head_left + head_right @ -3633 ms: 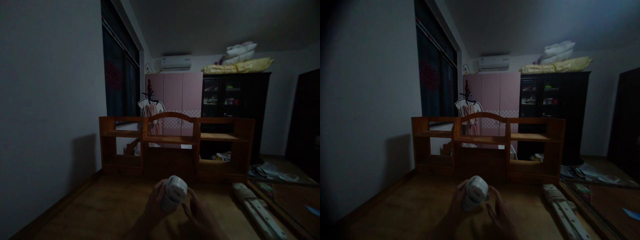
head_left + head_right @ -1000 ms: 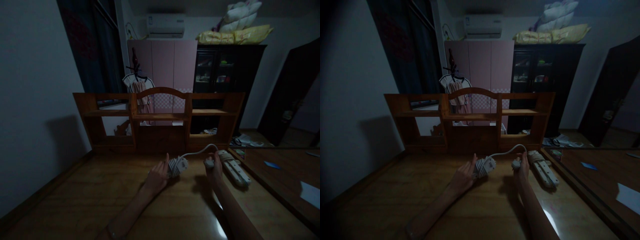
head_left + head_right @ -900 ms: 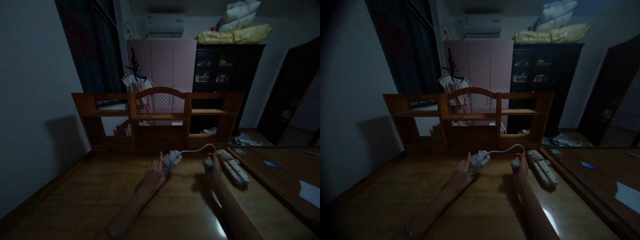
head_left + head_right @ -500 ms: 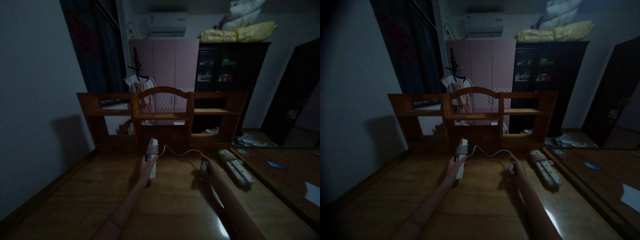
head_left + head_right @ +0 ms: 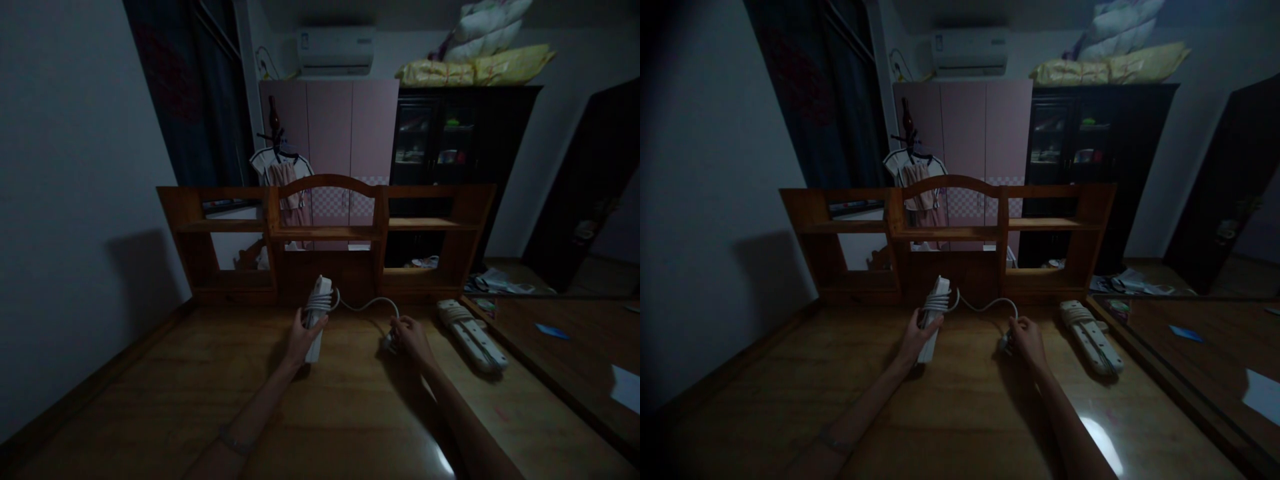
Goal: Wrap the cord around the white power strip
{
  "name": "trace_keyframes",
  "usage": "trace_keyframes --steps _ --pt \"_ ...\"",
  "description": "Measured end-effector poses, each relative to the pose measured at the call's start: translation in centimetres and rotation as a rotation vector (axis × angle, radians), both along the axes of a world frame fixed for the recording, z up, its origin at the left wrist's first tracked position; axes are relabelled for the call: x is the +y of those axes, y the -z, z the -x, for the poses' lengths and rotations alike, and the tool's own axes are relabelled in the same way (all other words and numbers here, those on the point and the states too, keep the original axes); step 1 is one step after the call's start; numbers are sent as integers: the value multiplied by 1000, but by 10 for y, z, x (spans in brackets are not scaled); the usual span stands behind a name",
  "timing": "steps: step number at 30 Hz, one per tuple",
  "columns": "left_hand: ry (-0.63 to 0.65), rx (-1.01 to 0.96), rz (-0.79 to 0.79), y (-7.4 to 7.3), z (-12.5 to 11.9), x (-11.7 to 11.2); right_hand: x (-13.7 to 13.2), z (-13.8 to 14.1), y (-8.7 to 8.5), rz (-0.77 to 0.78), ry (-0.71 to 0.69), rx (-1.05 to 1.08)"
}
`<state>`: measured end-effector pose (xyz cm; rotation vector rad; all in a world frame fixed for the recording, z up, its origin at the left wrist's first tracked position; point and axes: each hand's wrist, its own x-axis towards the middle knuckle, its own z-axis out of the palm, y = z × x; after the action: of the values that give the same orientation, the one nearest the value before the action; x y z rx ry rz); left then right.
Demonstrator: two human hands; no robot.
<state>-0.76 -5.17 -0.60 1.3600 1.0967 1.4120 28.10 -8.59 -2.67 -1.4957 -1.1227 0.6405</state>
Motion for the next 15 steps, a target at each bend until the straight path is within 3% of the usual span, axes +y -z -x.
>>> trace_keyframes --steps 5,9,12,15 --pt "119 -75 39 4 -1 0 1 3 4 -39 -20 -58" --pt "251 -187 243 8 -1 -1 1 4 2 -34 5 -72" --pt "266 -294 387 7 -1 -2 -3 4 -4 -73 136 -146" --pt "280 -377 425 4 -1 -1 -13 17 -15 -193 248 -313"
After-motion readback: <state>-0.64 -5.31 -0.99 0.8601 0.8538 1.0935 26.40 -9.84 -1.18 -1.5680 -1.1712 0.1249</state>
